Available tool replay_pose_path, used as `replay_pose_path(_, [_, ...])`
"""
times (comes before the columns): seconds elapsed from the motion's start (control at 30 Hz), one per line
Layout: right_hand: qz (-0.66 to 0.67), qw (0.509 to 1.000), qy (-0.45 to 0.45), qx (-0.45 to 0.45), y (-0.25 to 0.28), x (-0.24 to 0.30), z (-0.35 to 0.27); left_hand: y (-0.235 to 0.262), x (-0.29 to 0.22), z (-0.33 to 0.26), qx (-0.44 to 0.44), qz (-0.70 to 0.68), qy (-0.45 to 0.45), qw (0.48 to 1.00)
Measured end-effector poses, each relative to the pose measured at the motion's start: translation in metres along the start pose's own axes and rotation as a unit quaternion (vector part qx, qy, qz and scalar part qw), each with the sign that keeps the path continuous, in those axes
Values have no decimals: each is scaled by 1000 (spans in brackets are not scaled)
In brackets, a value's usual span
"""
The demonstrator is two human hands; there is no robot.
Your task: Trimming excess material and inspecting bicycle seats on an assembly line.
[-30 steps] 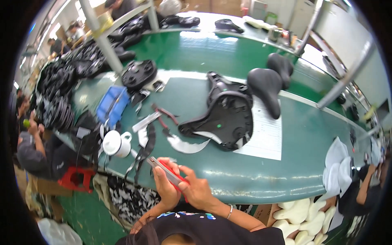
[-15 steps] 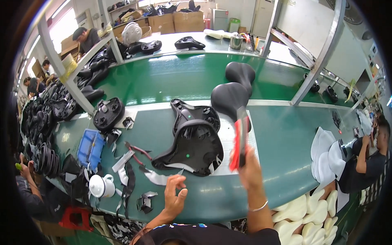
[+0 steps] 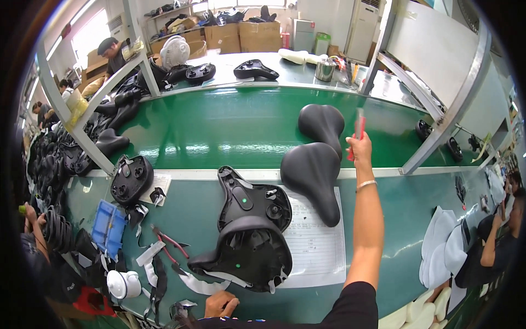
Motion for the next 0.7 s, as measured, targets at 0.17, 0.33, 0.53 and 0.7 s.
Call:
replay_pose_path(0.17, [-511,854,56,85,-10,-57,37,-2,4,3,-15,8,-34,999])
replay_pose_path(0.33, [-536,841,26,74,-32,-32,34,-3,5,5,-19,36,-42,998])
replay_pose_path(0.53, [-167,972,-58,153,-71,86,-38,-12,19,-6,49,15,-2,999])
replay_pose_path(0.7, [72,980,-75,168,-91,162,-193,30,-17,-4,-113,-103,-73,986])
Point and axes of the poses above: each hand's wrist, its own z-axis towards the middle knuckle, its own y-axis out of the back of the hand, x = y × z, the point moved 8 cm from there along z, towards the middle knuckle, and after that the axes turned 9 degrees about y, right-handed, at the moved point
